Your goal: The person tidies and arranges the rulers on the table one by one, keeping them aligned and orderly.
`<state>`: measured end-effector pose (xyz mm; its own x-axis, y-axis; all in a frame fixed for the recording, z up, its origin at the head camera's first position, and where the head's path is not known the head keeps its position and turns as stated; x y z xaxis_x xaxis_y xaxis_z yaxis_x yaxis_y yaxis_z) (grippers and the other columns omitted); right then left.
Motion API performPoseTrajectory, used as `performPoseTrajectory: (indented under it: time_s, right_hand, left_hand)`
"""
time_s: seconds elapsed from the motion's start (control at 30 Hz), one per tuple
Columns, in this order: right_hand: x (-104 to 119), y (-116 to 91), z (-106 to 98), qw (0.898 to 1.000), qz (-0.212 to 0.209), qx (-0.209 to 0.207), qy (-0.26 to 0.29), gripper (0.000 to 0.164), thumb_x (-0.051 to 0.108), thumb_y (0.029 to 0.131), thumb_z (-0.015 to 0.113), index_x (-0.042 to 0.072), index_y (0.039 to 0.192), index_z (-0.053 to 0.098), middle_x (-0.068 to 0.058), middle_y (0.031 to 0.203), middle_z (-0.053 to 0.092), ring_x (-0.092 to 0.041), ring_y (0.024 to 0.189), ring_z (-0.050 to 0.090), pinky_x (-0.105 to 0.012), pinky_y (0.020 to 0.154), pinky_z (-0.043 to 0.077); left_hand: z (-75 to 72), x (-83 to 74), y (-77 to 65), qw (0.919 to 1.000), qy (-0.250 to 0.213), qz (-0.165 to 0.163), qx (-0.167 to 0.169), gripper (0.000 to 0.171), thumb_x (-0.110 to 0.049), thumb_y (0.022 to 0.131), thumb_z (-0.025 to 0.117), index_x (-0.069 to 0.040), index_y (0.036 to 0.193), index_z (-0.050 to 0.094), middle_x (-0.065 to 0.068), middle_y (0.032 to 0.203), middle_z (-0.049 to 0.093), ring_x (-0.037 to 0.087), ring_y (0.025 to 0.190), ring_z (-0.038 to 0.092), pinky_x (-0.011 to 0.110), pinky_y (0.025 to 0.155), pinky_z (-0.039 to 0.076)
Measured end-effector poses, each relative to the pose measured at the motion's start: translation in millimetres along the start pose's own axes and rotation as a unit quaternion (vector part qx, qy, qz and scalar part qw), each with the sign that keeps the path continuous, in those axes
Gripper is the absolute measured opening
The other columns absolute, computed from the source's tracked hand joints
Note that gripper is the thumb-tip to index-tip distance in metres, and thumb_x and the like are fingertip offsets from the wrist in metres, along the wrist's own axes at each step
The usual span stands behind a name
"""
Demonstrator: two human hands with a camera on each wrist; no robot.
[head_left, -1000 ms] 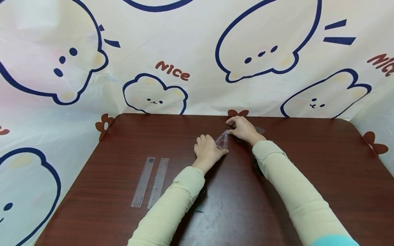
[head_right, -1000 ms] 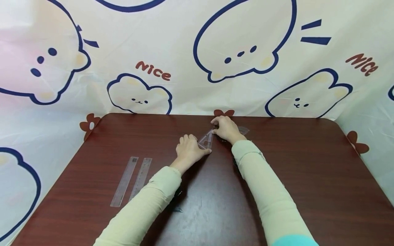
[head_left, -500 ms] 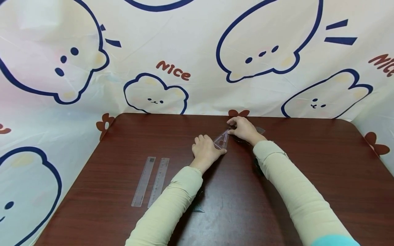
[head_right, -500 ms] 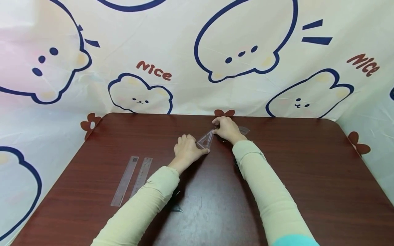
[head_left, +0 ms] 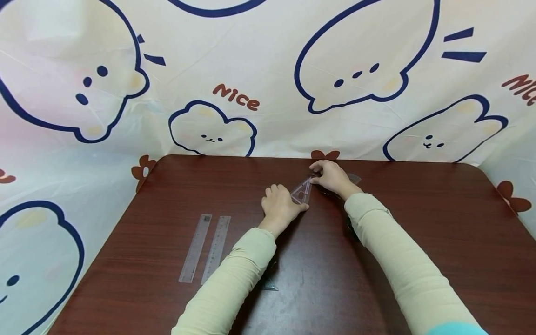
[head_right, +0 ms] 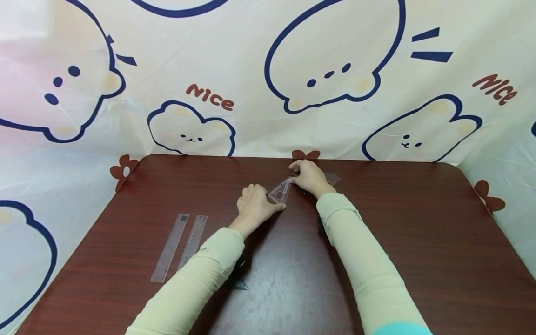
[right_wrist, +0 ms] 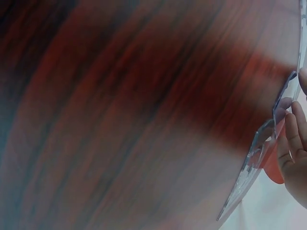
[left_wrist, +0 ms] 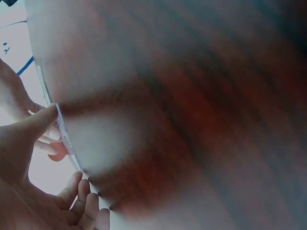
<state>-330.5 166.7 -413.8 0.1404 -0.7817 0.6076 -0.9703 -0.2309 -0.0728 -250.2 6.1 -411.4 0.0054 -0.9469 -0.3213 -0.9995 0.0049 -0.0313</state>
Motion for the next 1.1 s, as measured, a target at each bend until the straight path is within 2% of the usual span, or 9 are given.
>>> performPoseTrajectory:
  time_s: [0.37, 0.7, 0.83, 0.9, 1.0, 1.1]
  right_hand:
    - [-3.0, 0.2, 0.4, 0.999, 0.013, -0.004, 0.032, 0.044, 0.012, 0.091, 0.074, 0.003, 0.131, 0.06, -0.017, 0.123, 0.059, -0.031, 0.109, 0.056, -0.048, 0.095, 0.044]
    - [6.1, -1.5, -7.8, 0.998, -0.015, -0.023, 0.063, 0.044, 0.008, 0.09, 0.074, 0.0, 0.13, 0.061, -0.017, 0.117, 0.055, -0.03, 0.1, 0.055, -0.043, 0.086, 0.046]
    - [6.7, -1.6, -10.9, 0.993, -0.007, -0.026, 0.114, 0.043, 0.008, 0.091, 0.072, -0.001, 0.132, 0.06, -0.017, 0.114, 0.055, -0.029, 0.097, 0.054, -0.04, 0.083, 0.046]
    - [4.8, -1.7, -11.7, 0.988, 0.003, -0.023, 0.151, 0.043, 0.007, 0.092, 0.07, -0.002, 0.133, 0.058, -0.018, 0.114, 0.055, -0.028, 0.097, 0.054, -0.038, 0.084, 0.045]
    - [2.9, -3.0, -13.1, 0.98, 0.014, -0.015, 0.199, 0.042, 0.008, 0.095, 0.066, -0.004, 0.134, 0.057, -0.015, 0.106, 0.055, -0.025, 0.093, 0.053, -0.036, 0.084, 0.047]
    - [3.0, -5.7, -15.0, 0.977, 0.018, -0.006, 0.214, 0.041, 0.011, 0.098, 0.062, -0.005, 0.135, 0.056, -0.012, 0.1, 0.055, -0.026, 0.088, 0.053, -0.038, 0.083, 0.048]
  left_hand:
    - [-1.3, -1.3, 0.0, 1.0, -0.004, 0.003, 0.0, 0.075, -0.062, 0.072, 0.081, 0.0, 0.109, 0.059, 0.012, 0.099, 0.056, 0.027, 0.095, 0.053, 0.041, 0.075, 0.047]
    - [-1.0, 1.3, 1.1, 0.9991, -0.037, 0.021, -0.001, 0.062, -0.055, 0.072, 0.084, -0.007, 0.102, 0.06, 0.007, 0.095, 0.054, 0.026, 0.093, 0.051, 0.041, 0.075, 0.045]
    - [0.0, 3.8, 3.6, 0.9979, -0.063, 0.015, -0.003, 0.063, -0.051, 0.068, 0.088, -0.009, 0.106, 0.06, 0.006, 0.095, 0.056, 0.025, 0.094, 0.052, 0.04, 0.077, 0.045]
    - [0.3, 4.8, 4.5, 0.9966, -0.082, 0.01, -0.005, 0.065, -0.049, 0.066, 0.09, -0.01, 0.107, 0.06, 0.004, 0.094, 0.058, 0.024, 0.095, 0.054, 0.041, 0.078, 0.044]
    - [1.1, 5.4, 4.7, 0.9942, -0.107, 0.003, -0.002, 0.066, -0.045, 0.064, 0.092, -0.01, 0.109, 0.059, 0.003, 0.092, 0.06, 0.024, 0.094, 0.056, 0.042, 0.081, 0.044]
    - [1.4, 5.1, 3.2, 0.9926, -0.122, -0.001, 0.003, 0.067, -0.043, 0.066, 0.092, -0.01, 0.112, 0.057, 0.003, 0.09, 0.06, 0.023, 0.091, 0.057, 0.043, 0.083, 0.044]
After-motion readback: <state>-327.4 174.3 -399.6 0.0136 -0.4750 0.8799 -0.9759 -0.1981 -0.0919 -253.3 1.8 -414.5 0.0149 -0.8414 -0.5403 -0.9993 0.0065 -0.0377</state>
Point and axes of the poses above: each hand's wrist, its own y-axis towards the middle knuckle, its own z-axis out of the palm, x = y × z, the point moved 5 cm from there along y, towards the middle knuckle
